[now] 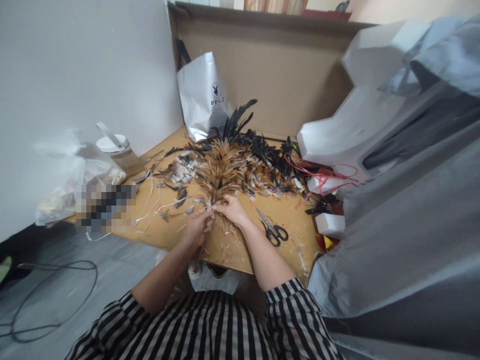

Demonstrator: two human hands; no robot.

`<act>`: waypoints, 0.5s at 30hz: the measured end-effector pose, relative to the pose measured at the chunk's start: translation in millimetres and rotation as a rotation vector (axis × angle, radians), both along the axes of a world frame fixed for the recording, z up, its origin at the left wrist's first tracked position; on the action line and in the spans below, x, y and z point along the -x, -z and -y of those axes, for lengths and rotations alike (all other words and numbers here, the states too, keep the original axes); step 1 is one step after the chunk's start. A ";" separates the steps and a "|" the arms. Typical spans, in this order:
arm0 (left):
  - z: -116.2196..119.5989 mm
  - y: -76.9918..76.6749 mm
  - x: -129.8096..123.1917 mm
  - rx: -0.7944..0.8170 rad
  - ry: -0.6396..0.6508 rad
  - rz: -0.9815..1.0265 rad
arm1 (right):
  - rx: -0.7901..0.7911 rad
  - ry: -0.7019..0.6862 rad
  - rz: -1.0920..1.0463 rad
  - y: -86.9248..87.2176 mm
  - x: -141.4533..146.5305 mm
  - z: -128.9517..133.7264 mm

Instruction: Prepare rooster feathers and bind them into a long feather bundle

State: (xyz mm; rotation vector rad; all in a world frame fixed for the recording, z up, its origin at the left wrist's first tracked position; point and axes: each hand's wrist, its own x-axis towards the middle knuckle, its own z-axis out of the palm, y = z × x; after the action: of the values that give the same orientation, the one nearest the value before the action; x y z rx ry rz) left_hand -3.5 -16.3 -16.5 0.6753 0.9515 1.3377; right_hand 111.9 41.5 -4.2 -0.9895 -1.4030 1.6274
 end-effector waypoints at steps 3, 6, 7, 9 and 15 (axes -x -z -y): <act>2.6 -0.4 -1.2 -0.025 0.008 -0.008 | -0.001 0.050 0.026 2.2 0.7 -0.7; 4.0 -3.6 -2.3 -0.021 -0.010 -0.029 | 0.037 0.080 0.033 3.9 2.1 0.0; 3.9 -4.8 -2.3 -0.018 -0.018 -0.044 | 0.056 0.087 0.040 4.0 2.5 0.6; 2.9 -6.3 -1.2 -0.020 -0.037 -0.074 | 0.079 0.103 0.060 3.1 2.8 1.9; -5.6 -1.2 8.7 -0.064 -0.117 -0.147 | -0.018 0.089 0.186 -4.5 1.9 8.5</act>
State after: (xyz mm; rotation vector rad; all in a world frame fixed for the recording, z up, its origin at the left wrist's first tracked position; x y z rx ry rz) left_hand -12.3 -10.7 -15.3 0.7852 1.0832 1.4410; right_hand 110.1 33.0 0.3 -1.2011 -1.4705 1.4864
